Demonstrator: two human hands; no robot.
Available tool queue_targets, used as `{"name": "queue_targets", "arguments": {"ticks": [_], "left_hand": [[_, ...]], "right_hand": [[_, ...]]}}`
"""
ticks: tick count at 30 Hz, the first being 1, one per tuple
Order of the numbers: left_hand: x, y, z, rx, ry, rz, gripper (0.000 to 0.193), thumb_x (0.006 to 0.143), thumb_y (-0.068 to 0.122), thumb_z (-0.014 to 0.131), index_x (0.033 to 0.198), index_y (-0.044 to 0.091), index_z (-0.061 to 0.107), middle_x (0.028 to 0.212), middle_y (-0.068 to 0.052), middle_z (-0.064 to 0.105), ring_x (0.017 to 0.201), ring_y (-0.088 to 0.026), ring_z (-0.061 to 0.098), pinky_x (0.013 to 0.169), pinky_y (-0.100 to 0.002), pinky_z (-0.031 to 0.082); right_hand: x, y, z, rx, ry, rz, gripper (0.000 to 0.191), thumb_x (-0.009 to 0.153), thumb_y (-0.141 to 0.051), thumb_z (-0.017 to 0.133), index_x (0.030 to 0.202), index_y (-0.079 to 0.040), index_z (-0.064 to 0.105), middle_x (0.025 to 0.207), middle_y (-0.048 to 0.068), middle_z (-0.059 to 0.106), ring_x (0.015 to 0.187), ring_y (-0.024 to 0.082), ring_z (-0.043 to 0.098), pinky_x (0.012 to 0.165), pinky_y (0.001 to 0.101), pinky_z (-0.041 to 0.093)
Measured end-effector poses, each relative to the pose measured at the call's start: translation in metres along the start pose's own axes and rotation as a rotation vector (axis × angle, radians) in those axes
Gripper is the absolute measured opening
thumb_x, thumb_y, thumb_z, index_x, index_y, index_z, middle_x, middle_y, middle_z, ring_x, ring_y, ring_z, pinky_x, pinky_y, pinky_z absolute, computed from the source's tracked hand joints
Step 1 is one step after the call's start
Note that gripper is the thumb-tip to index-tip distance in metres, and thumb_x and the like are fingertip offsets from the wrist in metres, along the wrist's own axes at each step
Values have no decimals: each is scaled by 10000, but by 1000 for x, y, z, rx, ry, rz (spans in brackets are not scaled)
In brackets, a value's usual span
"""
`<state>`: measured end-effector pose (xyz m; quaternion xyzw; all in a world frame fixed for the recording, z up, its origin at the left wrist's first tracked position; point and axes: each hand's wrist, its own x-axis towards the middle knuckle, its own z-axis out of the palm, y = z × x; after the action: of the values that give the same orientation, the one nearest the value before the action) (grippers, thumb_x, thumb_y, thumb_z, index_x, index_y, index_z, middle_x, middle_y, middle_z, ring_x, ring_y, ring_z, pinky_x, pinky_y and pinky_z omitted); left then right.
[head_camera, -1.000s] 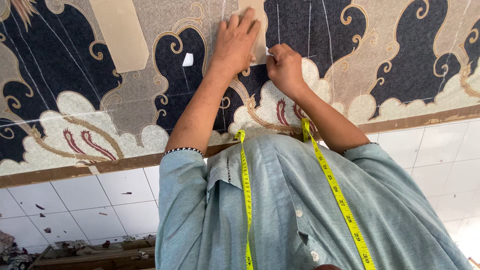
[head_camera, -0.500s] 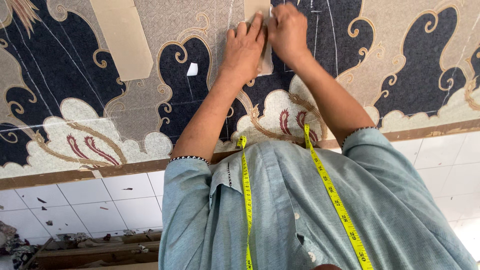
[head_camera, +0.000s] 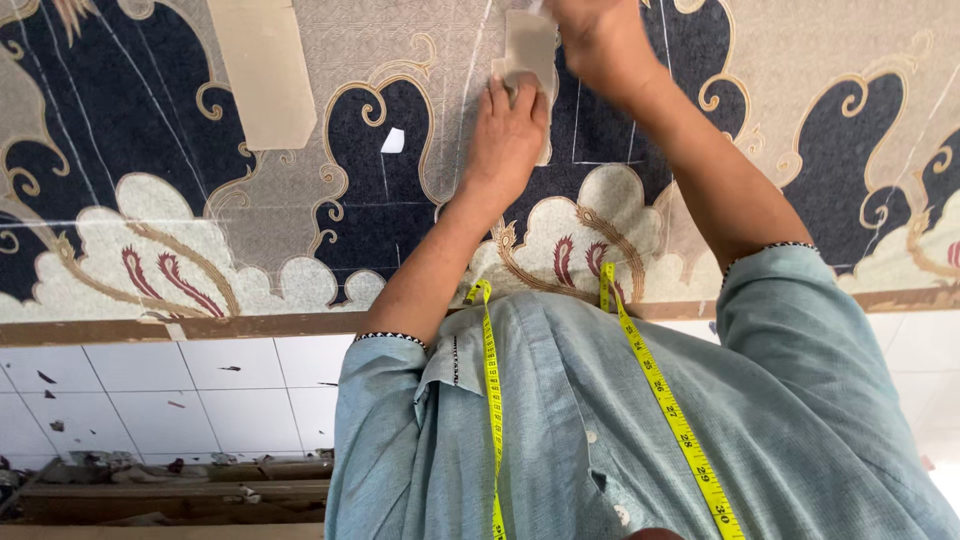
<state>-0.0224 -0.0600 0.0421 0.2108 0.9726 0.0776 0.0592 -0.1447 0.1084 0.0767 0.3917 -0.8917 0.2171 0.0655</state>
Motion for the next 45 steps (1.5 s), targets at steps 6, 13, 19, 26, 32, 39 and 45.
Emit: {"name": "queue_targets", "arguments": {"ticks": [6, 13, 19, 26, 32, 39, 45], "left_hand": [[-2, -4, 8, -147, 33, -32, 478, 932, 111, 569, 1390, -26, 564, 1422, -219, 482, 1370, -535, 428, 1129, -545, 393], [-1, -3, 9, -168, 37, -46, 482, 943, 106, 555, 1405, -30, 530, 1492, -248, 441, 1388, -524, 410, 1143, -566, 364], [-1, -2, 2, -171, 19, -43, 494, 936, 92, 566, 1416, -22, 539, 1487, -250, 434, 1369, -531, 435, 1140, -578, 374], [4, -2, -9, -128, -2, -41, 471, 892, 85, 597, 1356, 4, 588, 1509, -277, 388, 1358, -510, 449, 1112, -558, 395], [6, -4, -12, -159, 5, -60, 411, 911, 111, 592, 1314, 36, 624, 1512, -250, 388, 1366, -485, 440, 1094, -562, 408], [5, -4, -11, -163, 40, -70, 392, 924, 131, 600, 1306, 50, 634, 1517, -242, 397, 1367, -471, 445, 1078, -565, 407], [9, -9, -10, -153, 3, -64, 415, 905, 118, 626, 1315, 59, 633, 1500, -231, 409, 1359, -451, 465, 1075, -536, 424]], "right_hand": [[18, -21, 12, 53, -125, -247, 229, 814, -98, 773, 1034, -56, 727, 955, 84, 618, 925, 293, 648, 808, 402, 548], [24, -12, 29, 62, -206, -271, 250, 790, -157, 786, 1011, -58, 724, 958, 112, 599, 921, 309, 646, 774, 412, 536], [26, -17, 22, -106, -309, -305, 189, 797, -193, 792, 900, -70, 692, 957, 124, 615, 924, 298, 664, 799, 396, 552], [31, -2, 3, -153, -218, -295, 123, 840, -101, 760, 950, -70, 713, 1000, 82, 665, 951, 245, 699, 841, 389, 571], [33, 4, 9, -75, -253, -374, 157, 826, -62, 769, 973, -105, 741, 1030, 64, 669, 1002, 230, 684, 840, 344, 562], [45, 1, 1, -128, -216, -502, 135, 806, -114, 769, 938, -133, 749, 1033, 8, 671, 1042, 191, 647, 927, 314, 541], [55, -2, 1, -187, -286, -577, 73, 847, -187, 739, 914, -159, 735, 991, -4, 647, 1033, 183, 647, 917, 308, 541]]}}
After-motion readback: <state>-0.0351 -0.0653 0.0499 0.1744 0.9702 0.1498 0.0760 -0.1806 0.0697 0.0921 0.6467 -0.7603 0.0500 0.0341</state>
